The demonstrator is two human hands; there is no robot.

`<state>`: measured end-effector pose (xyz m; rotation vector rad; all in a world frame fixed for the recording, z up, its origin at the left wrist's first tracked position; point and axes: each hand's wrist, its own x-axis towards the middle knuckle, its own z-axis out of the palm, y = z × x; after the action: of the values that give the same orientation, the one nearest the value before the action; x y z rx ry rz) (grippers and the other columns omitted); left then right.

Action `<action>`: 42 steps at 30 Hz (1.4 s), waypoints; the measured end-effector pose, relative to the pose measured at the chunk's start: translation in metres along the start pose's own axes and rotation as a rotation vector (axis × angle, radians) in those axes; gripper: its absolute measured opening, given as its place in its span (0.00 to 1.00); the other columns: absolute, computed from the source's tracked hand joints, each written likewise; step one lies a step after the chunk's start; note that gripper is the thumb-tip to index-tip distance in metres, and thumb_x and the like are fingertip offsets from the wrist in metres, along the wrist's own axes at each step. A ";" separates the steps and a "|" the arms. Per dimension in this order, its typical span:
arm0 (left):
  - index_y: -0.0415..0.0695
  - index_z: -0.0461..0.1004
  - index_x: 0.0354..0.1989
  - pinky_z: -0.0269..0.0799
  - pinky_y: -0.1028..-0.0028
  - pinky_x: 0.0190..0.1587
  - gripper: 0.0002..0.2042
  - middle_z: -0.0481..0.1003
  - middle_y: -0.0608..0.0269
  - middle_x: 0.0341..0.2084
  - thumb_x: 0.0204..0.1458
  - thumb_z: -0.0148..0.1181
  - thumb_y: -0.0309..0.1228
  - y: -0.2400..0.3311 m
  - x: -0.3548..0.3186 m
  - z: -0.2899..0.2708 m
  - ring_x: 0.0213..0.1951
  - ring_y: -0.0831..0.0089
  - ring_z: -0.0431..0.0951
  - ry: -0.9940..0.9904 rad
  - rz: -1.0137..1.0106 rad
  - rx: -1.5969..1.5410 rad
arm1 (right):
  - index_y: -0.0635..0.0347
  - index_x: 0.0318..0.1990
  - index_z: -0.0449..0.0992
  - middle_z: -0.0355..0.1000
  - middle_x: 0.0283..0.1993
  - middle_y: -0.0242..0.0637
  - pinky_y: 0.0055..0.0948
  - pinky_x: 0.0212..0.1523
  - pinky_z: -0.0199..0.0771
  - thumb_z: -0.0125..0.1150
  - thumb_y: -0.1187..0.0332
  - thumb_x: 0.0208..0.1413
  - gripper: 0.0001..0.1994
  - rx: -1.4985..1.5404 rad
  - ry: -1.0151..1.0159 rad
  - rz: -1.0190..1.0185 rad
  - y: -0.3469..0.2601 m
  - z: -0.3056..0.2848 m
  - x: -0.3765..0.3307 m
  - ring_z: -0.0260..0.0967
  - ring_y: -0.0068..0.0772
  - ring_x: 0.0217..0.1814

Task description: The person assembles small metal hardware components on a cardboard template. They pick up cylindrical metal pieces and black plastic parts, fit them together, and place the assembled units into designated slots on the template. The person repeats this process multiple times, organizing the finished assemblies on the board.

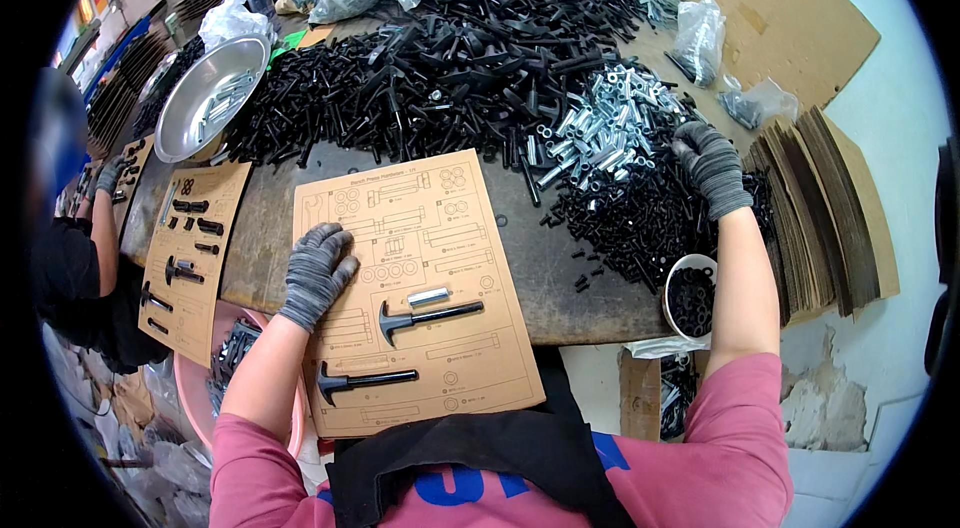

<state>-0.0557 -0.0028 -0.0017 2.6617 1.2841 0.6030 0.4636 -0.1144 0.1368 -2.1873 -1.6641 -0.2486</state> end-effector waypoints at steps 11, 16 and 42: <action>0.41 0.57 0.56 0.56 0.64 0.57 0.37 0.62 0.48 0.52 0.38 0.62 0.45 0.105 0.065 -0.021 0.56 0.55 0.60 -0.014 0.240 -0.364 | 0.60 0.37 0.72 0.71 0.30 0.33 0.23 0.34 0.71 0.60 0.71 0.46 0.10 0.948 -0.585 -0.325 -0.160 0.058 -0.016 0.69 0.23 0.31; 0.42 0.69 0.42 0.68 0.66 0.41 0.20 0.74 0.51 0.30 0.45 0.57 0.42 0.119 0.093 -0.030 0.37 0.57 0.74 -0.487 0.126 -0.208 | 0.59 0.37 0.73 0.72 0.33 0.39 0.28 0.39 0.70 0.60 0.66 0.46 0.11 0.784 -0.443 -0.448 -0.213 0.087 -0.031 0.71 0.34 0.36; 0.42 0.69 0.44 0.67 0.66 0.45 0.21 0.70 0.54 0.34 0.41 0.62 0.36 0.081 0.073 0.022 0.40 0.58 0.71 -0.307 0.088 -0.143 | 0.59 0.39 0.68 0.66 0.38 0.44 0.34 0.44 0.68 0.51 0.72 0.47 0.10 0.548 -0.306 -0.371 -0.198 0.147 -0.089 0.65 0.44 0.43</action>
<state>0.0527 0.0034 0.0223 2.5756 1.0064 0.2690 0.2365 -0.0902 0.0084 -1.5595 -1.9993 0.4235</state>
